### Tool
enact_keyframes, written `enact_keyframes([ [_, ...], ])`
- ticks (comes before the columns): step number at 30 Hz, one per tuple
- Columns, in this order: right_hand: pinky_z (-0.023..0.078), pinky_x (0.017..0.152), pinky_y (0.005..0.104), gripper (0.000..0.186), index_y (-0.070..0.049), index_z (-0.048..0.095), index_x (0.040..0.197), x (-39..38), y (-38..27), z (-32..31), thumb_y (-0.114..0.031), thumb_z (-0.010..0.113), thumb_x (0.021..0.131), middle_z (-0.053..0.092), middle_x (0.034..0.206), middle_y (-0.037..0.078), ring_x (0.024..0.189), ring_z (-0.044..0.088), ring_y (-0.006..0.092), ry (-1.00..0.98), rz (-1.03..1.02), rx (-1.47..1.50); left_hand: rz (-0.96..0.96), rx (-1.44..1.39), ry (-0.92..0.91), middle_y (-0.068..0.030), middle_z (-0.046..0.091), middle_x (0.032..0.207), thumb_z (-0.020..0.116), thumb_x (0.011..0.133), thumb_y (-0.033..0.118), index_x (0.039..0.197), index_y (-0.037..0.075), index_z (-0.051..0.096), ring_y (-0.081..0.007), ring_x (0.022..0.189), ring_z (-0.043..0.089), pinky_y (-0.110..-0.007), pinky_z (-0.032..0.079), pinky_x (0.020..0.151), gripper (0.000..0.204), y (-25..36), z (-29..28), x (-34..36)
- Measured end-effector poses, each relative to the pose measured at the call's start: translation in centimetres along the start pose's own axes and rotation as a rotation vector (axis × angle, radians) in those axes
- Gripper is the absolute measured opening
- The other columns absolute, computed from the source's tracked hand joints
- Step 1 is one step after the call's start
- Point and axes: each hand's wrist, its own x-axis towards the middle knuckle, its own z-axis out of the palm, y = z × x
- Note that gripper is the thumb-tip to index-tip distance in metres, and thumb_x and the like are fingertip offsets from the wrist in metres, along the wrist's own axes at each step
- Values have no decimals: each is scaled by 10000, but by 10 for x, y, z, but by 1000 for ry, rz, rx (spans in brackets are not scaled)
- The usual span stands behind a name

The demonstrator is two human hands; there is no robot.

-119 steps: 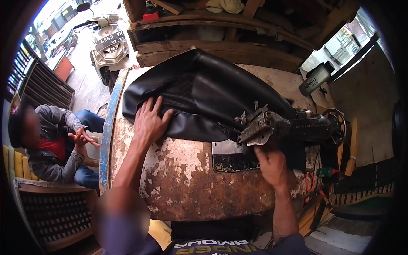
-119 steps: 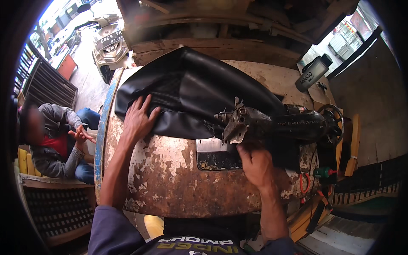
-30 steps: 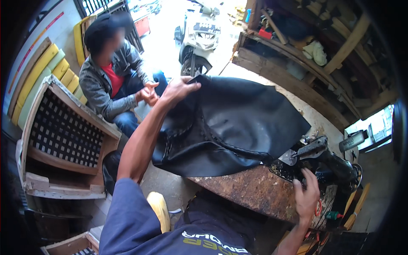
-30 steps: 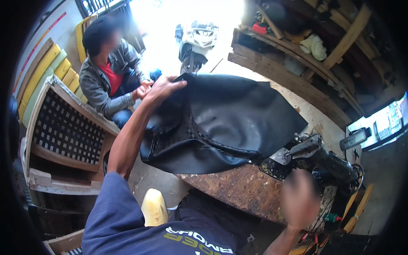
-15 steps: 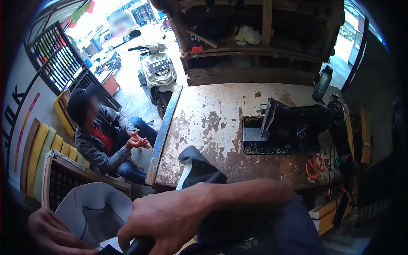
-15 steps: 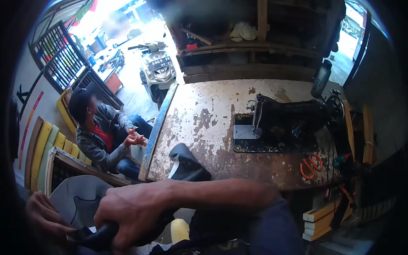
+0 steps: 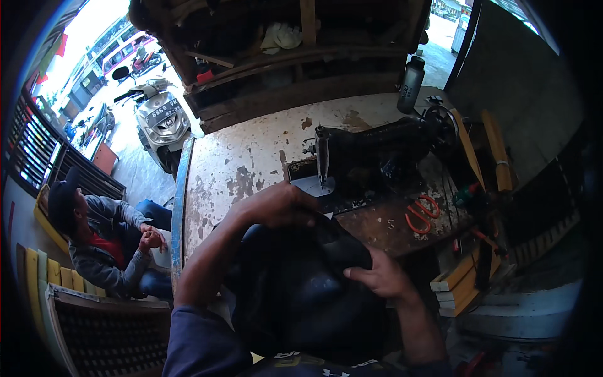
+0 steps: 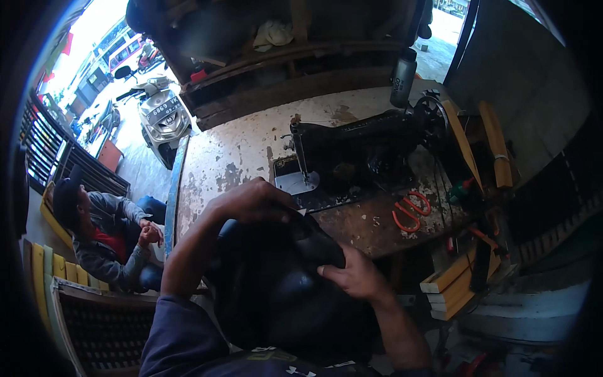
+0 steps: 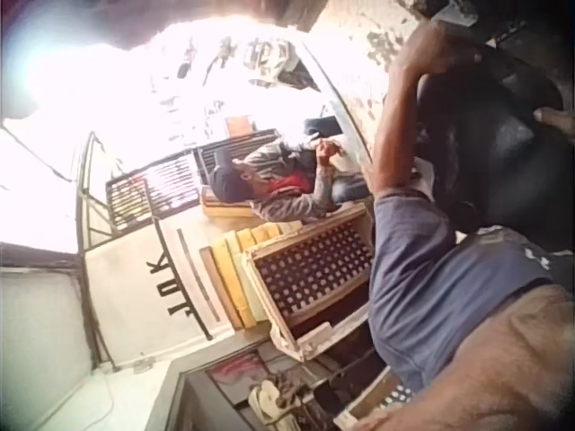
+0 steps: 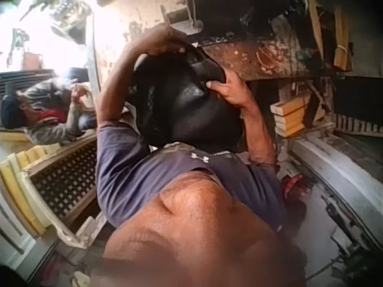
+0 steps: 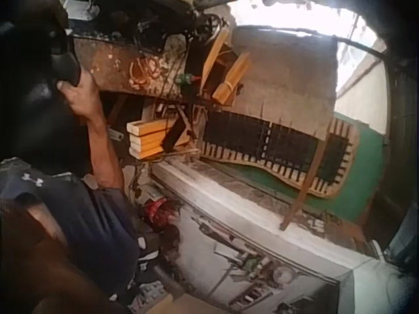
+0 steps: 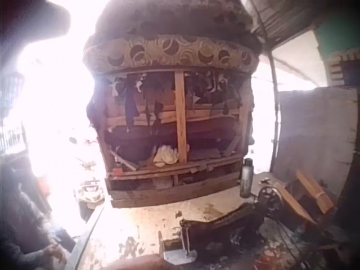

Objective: The person sews a black synthetic material cover using a stationary sewing machine and then positions and stretches the finished cover onto a foam motorcycle seat base by hand.

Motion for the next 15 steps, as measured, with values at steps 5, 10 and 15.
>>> enact_keyframes([
  [5,552,983,370,518,56,696,1259,57,-3,-60,-296,853,913,783,1087,137,1033,740,229,328,143,-181,-111,-54,-35,-214,778,1089,792,952,338,1190,60,745,-377,1045,758,-446,580,905,370,-50,33,47],
  [10,576,928,435,654,39,740,1148,130,-3,-111,-508,881,819,782,1071,228,1019,766,351,306,265,-940,-247,-145,272,-245,766,1060,796,937,401,1177,22,709,-445,1038,740,-498,579,884,457,-63,82,51],
  [15,554,994,461,692,-64,754,1267,194,-20,-119,-518,872,759,754,1225,221,1164,718,395,15,189,-1240,-513,-147,359,-263,759,1051,823,920,393,1319,44,583,-499,999,729,-571,565,832,582,-38,104,37],
])
